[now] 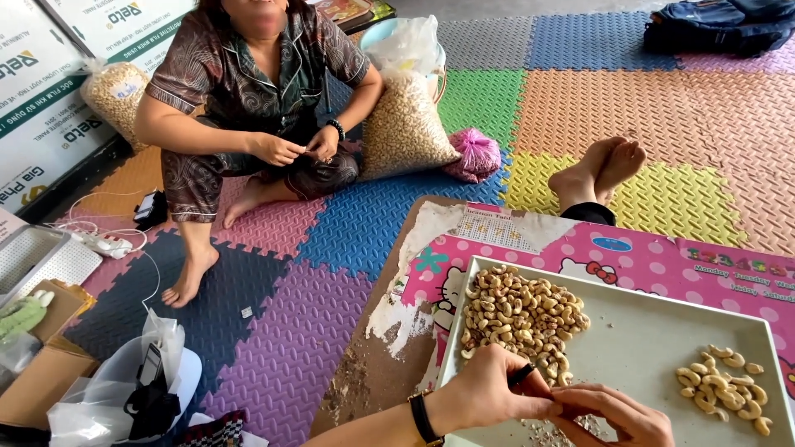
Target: A person sits on the floor and manually peels the skins off of cashews, sorting them into piles on a tray.
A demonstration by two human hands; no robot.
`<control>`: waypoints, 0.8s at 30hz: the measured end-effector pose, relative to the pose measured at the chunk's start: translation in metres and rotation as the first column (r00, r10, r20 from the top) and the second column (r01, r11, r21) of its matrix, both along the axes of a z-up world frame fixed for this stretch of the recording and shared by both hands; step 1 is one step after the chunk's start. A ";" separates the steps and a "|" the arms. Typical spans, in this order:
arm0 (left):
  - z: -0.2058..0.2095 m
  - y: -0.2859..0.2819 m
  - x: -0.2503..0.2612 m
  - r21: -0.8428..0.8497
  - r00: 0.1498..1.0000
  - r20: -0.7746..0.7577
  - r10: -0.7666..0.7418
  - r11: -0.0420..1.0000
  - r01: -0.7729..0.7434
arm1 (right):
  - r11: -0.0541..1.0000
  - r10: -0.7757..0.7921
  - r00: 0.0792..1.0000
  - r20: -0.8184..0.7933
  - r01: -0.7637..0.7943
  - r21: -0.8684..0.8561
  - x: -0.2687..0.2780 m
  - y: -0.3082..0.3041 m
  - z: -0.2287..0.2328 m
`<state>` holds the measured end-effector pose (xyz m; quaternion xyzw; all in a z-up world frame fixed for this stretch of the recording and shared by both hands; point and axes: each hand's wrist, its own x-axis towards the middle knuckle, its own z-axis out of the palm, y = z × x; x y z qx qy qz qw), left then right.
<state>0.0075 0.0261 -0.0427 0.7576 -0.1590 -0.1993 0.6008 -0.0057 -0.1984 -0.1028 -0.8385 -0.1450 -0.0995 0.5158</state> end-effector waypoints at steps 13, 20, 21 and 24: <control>0.002 -0.006 0.005 -0.068 0.998 0.001 0.062 0.996 -0.062 | 0.908 0.201 0.957 -0.210 -0.101 0.408 0.001 -0.007 0.002; 0.017 -0.008 0.003 0.068 0.973 0.161 0.165 0.982 -0.177 | 0.835 0.256 0.913 -0.318 -0.043 0.548 0.008 -0.012 0.005; 0.019 -0.008 0.003 0.069 0.973 0.161 0.164 0.982 -0.176 | 0.835 0.255 0.913 -0.317 -0.042 0.549 0.009 -0.012 0.006; 0.024 -0.009 0.002 0.120 0.917 0.377 0.132 0.974 -0.190 | 0.820 0.253 0.897 -0.362 -0.001 0.572 0.010 -0.014 0.006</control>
